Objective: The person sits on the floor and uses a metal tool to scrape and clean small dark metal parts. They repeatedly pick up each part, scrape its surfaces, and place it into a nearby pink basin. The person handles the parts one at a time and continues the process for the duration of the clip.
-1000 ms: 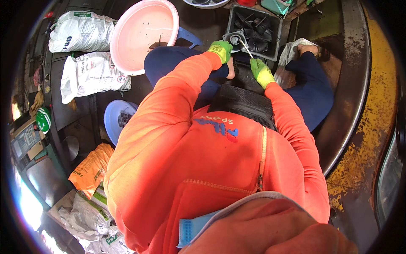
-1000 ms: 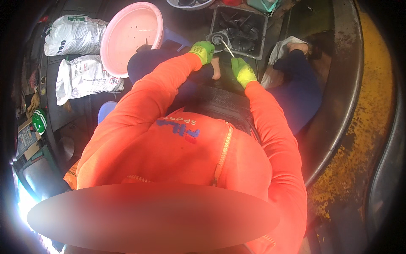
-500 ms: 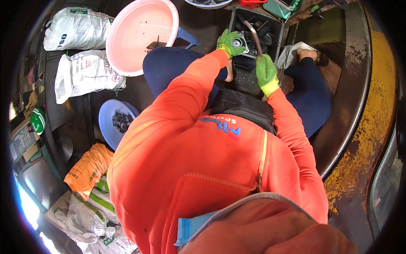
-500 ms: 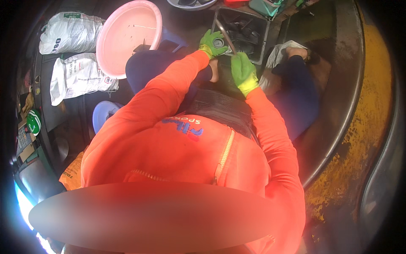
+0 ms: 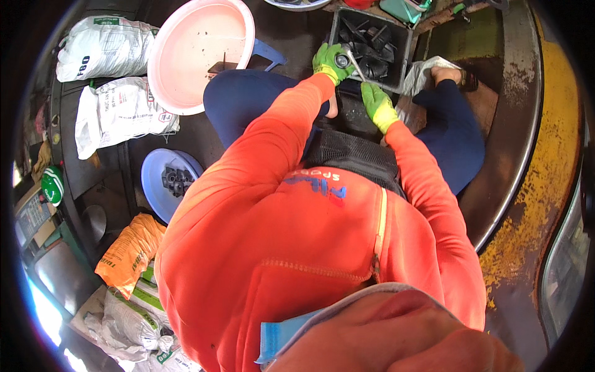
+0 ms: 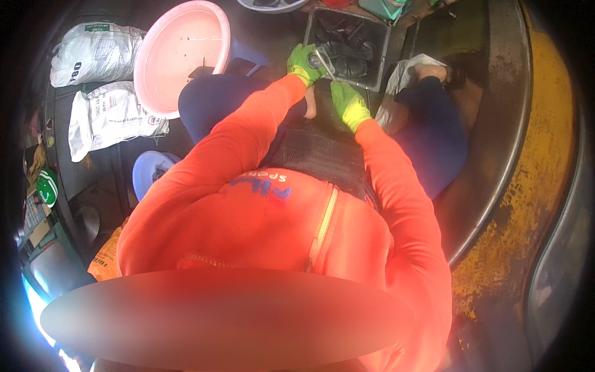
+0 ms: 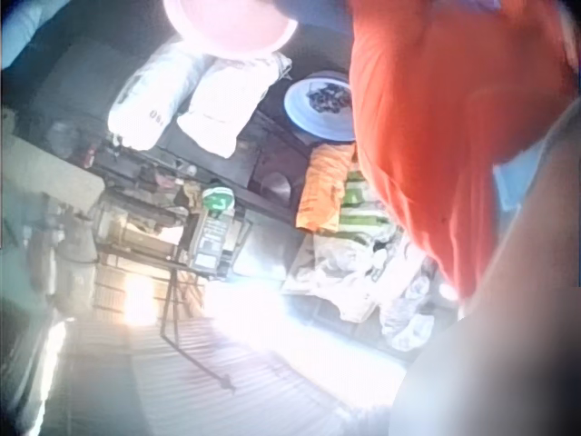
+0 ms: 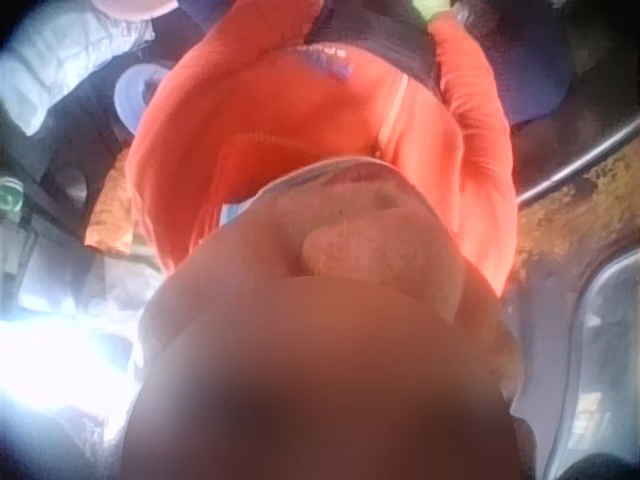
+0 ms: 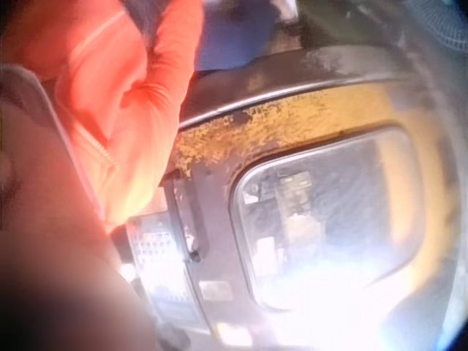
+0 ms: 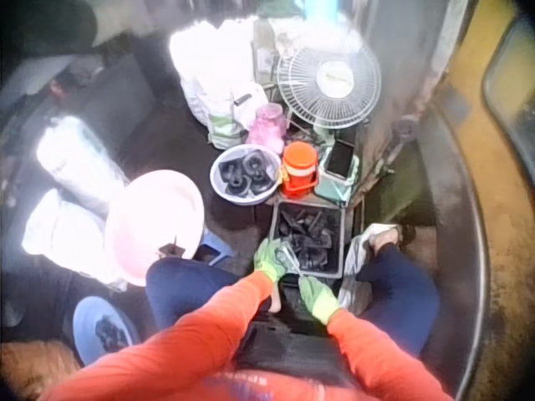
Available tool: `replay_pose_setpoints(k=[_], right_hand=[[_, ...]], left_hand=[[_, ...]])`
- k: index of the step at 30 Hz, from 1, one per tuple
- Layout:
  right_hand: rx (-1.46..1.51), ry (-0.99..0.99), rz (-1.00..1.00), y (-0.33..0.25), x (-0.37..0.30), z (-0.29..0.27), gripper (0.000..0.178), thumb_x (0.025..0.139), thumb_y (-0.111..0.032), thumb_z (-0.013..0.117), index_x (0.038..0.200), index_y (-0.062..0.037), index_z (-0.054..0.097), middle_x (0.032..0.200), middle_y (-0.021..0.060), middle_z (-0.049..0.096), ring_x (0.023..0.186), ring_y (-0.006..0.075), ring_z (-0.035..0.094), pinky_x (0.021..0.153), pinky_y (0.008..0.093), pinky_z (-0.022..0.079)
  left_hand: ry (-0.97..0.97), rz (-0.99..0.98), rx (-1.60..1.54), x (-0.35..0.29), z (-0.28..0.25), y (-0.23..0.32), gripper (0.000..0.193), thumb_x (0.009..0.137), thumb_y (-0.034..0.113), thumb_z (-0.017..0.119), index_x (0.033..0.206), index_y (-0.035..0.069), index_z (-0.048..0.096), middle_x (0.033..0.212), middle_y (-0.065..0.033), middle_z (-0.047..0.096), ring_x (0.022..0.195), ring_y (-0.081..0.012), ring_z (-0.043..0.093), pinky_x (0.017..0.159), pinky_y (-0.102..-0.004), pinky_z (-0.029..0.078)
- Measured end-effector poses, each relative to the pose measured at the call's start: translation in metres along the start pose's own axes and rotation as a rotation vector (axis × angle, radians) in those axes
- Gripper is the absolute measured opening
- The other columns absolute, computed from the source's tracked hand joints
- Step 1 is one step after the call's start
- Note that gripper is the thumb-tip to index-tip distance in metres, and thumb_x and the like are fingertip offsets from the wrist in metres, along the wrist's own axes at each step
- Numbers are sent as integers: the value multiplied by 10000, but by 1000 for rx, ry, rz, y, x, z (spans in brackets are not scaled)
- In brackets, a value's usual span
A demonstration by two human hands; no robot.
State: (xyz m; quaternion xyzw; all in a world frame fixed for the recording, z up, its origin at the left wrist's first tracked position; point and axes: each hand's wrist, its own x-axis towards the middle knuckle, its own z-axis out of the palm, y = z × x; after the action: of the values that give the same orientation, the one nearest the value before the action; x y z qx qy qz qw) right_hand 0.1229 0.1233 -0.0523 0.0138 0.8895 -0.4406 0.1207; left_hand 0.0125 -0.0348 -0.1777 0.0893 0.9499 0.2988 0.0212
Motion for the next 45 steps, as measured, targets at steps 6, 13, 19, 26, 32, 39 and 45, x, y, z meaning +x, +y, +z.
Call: replay_pose_setpoints(k=[6, 13, 19, 26, 32, 39, 45], right_hand=[[-106, -41, 54, 7, 1, 10, 402, 961, -352, 376, 1059, -9, 560, 1038, 264, 582, 978, 445, 548, 794, 467, 450], [-8, -56, 129, 20, 5, 21, 356, 959, -310, 395, 1002, -2, 568, 1003, 256, 590, 962, 451, 547, 787, 480, 437], [-5, 14, -81, 24, 3, 16, 430, 966, -365, 356, 1054, -5, 574, 1058, 260, 592, 1004, 452, 536, 808, 484, 432], [-129, -83, -78, 15, 0, 13, 489, 969, -404, 292, 1070, -9, 562, 1120, 258, 577, 1042, 461, 530, 880, 493, 413], [-184, -55, -9, 15, -5, 11, 373, 955, -309, 367, 1082, -10, 549, 1063, 246, 578, 931, 442, 563, 797, 492, 452], [-47, -87, 175, 12, -8, 6, 438, 957, -369, 376, 1023, 3, 598, 1011, 282, 601, 999, 451, 549, 818, 466, 426], [-80, -193, 327, 6, -10, 4, 396, 961, -336, 380, 1058, -4, 573, 1001, 261, 607, 977, 460, 545, 807, 463, 438]], left_hand=[[-13, 0, 30, 2, 4, -2, 602, 631, 487, 748, 1135, 183, 620, 1308, -67, 531, 1250, -336, 423, 1077, -410, 319], [-58, 6, -5, 4, 9, -6, 681, 639, 525, 728, 1204, 167, 600, 1343, -69, 501, 1302, -345, 365, 1098, -421, 292], [19, 63, -117, 8, 21, -19, 603, 629, 492, 738, 1127, 172, 622, 1286, -66, 549, 1252, -325, 421, 1087, -406, 308], [68, 55, -120, 2, 32, -25, 826, 501, 496, 828, 1225, 200, 562, 1250, -26, 571, 1268, -355, 403, 1064, -454, 319], [-76, 64, -59, 2, 14, -15, 616, 617, 472, 758, 1132, 168, 613, 1268, -69, 567, 1255, -245, 437, 1105, -378, 276], [54, 151, 47, -1, 12, -13, 700, 591, 523, 748, 1189, 196, 589, 1294, -67, 536, 1256, -275, 431, 1116, -387, 264], [64, 146, -9, -6, 7, -10, 715, 586, 479, 787, 1199, 178, 577, 1261, -47, 558, 1238, -284, 446, 1107, -386, 278]])
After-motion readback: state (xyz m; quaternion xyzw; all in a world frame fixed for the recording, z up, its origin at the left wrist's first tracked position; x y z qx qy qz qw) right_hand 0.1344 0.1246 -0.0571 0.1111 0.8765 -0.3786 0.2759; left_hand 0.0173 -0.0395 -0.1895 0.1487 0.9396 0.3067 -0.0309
